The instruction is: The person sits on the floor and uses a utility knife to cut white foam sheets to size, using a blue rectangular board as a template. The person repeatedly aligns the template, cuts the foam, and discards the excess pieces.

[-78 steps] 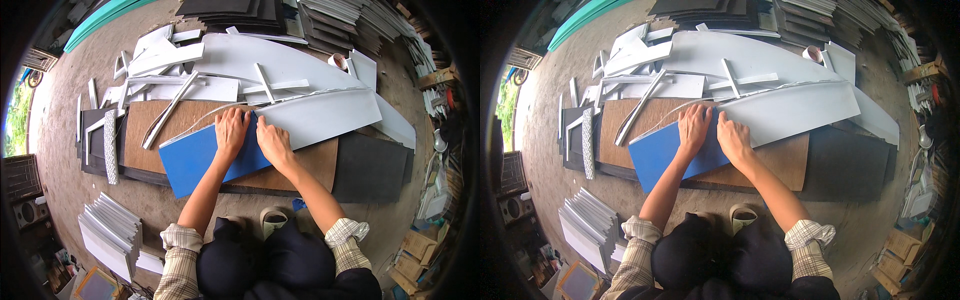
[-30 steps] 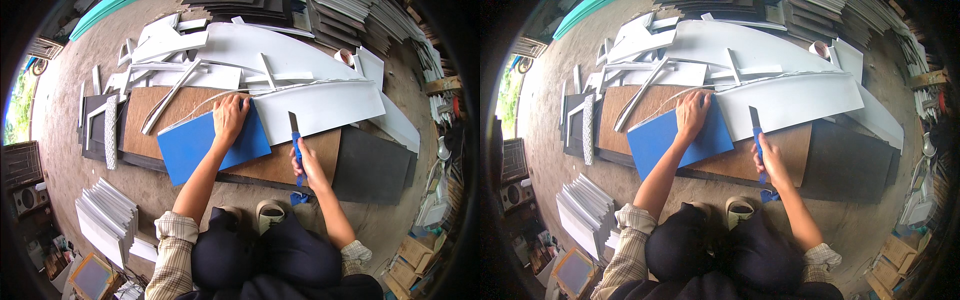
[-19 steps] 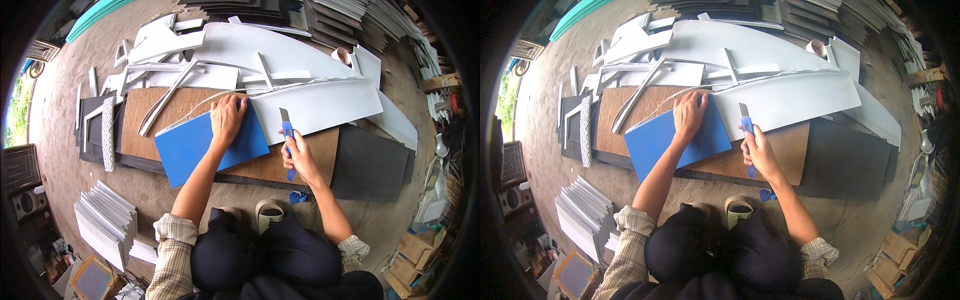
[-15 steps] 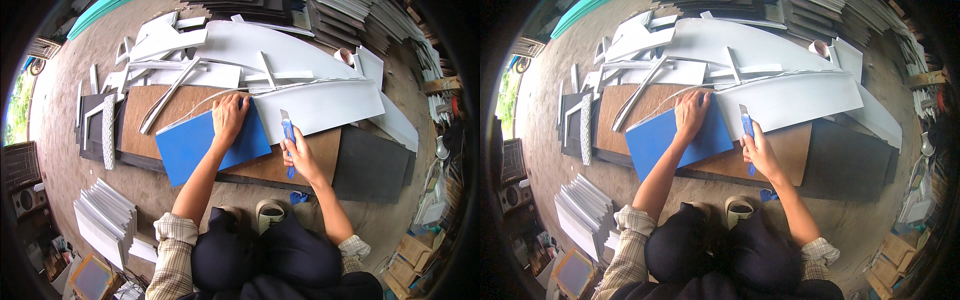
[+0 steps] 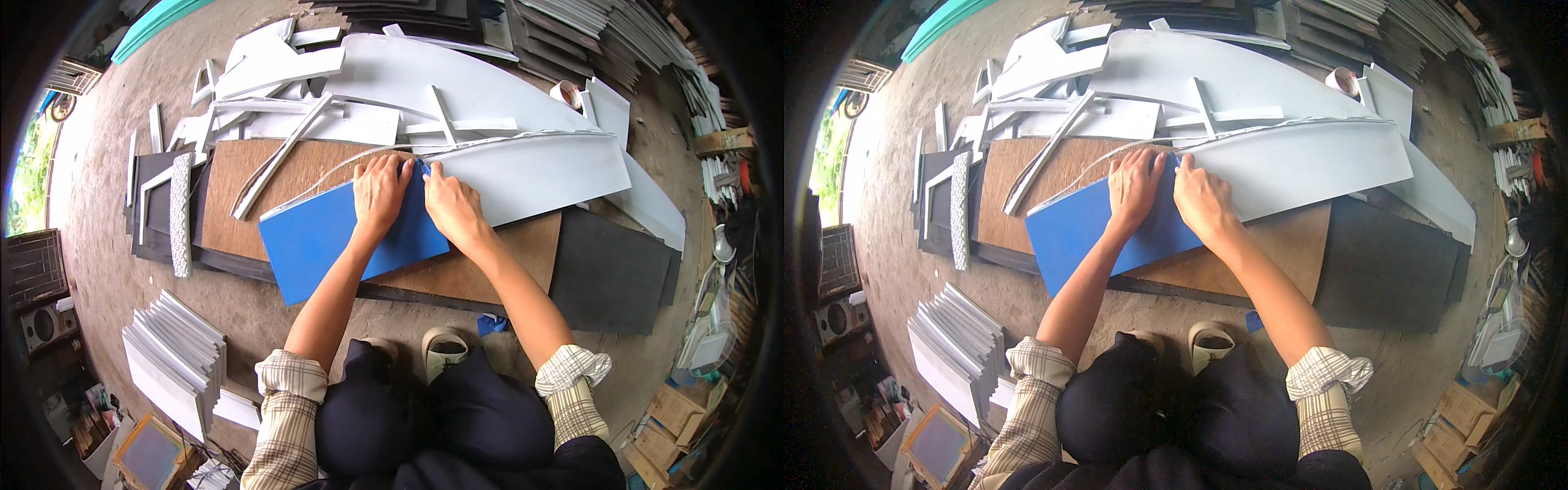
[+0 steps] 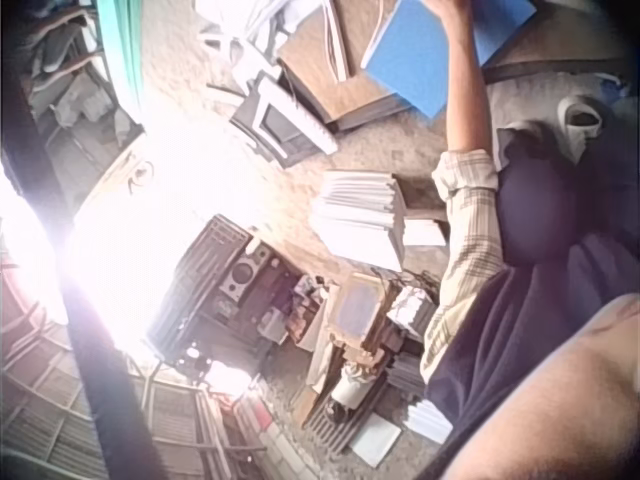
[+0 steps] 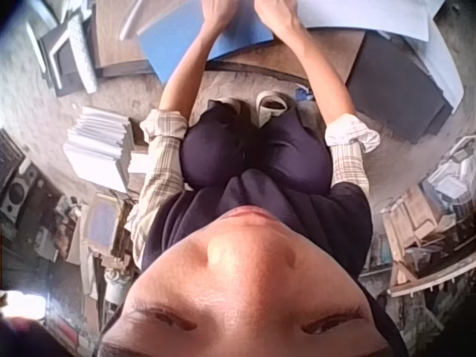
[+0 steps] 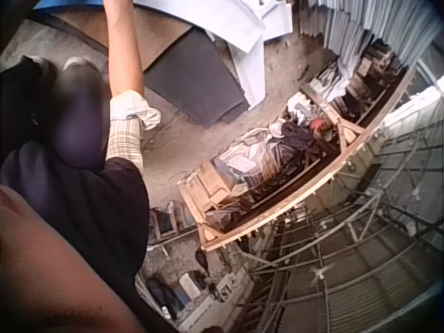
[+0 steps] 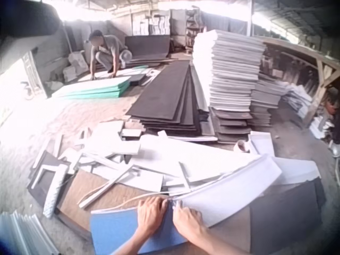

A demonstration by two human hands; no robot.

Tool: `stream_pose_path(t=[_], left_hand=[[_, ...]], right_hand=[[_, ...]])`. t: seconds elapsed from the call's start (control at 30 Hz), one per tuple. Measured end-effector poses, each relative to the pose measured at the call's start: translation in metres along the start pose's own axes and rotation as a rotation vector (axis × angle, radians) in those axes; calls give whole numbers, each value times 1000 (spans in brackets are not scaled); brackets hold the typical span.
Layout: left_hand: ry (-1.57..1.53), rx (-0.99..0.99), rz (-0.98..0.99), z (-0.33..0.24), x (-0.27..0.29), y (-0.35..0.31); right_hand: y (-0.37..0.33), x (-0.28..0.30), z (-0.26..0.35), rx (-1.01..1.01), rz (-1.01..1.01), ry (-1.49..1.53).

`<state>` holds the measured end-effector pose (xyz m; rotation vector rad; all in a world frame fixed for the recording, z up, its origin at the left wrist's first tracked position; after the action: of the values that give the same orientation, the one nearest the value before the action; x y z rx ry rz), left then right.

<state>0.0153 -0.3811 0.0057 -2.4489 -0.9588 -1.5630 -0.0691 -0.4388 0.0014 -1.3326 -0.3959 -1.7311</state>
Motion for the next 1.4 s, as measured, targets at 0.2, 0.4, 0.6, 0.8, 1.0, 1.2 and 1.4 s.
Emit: stream_pose_path(t=[0.2, 0.4, 0.6, 0.8, 1.0, 1.2, 1.4], left_hand=[[3, -9, -22, 2, 1, -2], [-15, 31, 41, 0, -3, 0], [8, -27, -55, -2, 3, -3], [22, -29, -58, -4, 2, -3], [63, 21, -22, 0, -2, 0], [43, 66, 43, 4, -4, 3], [-57, 95, 84, 5, -2, 3]], right_hand=[[6, -6, 1, -32, 66, 92], [-3, -27, -19, -144, 252, 219], [-56, -49, -32, -179, 372, 318], [-114, -56, -41, -185, 320, 286], [-138, -49, -46, -205, 360, 225], [-63, 9, -31, -90, 87, 154], [-11, 6, -4, 11, 8, 46]])
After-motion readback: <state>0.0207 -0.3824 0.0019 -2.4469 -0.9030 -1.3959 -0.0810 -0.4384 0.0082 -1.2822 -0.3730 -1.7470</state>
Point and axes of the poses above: each hand's wrist, its own y-axis towards the middle knuckle, its own x-axis out of the back of the hand, z = x × y, the point moved 10 cm from there along y, towards the middle knuckle, and after that the axes turned 6 degrees about z, right-handed, at the moved point
